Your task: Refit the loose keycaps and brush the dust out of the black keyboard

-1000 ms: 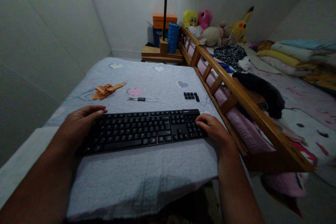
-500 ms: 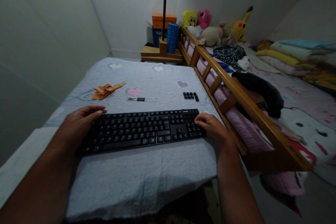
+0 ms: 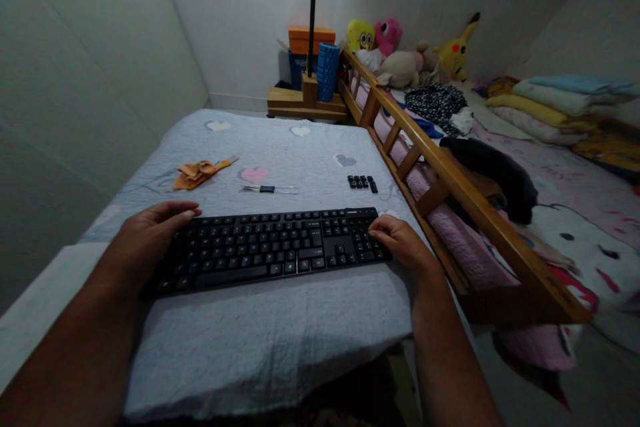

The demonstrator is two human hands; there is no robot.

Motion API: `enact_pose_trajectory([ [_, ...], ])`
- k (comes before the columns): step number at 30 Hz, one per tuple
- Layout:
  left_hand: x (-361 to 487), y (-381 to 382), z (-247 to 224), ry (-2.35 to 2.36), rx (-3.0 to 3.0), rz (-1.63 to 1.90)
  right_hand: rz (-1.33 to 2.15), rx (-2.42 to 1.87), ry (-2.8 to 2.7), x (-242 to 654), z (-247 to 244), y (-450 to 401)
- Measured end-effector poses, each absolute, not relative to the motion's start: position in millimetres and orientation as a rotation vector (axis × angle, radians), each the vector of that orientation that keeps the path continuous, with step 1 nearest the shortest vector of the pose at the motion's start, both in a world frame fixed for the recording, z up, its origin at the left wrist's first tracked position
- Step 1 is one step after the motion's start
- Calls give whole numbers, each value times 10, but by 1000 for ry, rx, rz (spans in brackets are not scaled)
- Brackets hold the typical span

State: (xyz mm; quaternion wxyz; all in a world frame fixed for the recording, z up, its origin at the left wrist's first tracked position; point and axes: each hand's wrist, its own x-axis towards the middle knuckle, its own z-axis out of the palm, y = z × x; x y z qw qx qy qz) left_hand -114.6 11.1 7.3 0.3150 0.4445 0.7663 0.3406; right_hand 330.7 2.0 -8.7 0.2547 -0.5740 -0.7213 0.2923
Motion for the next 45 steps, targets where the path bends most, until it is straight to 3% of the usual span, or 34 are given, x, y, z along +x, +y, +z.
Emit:
enact_pose_trajectory([
  [16, -1174, 122, 51, 2024, 1181, 920, 755, -1521, -1940, 3306, -132, 4],
  [26, -1140, 108, 72, 2032, 1132, 910, 804, -1561, -1693, 3335, -188, 1],
  [41, -1141, 100, 80, 2016, 1124, 925, 976, -1556, -1792, 3406, -149, 63],
  [45, -1112, 102, 117, 2019, 1120, 913, 840, -1589, -1868, 3487, -34, 222],
])
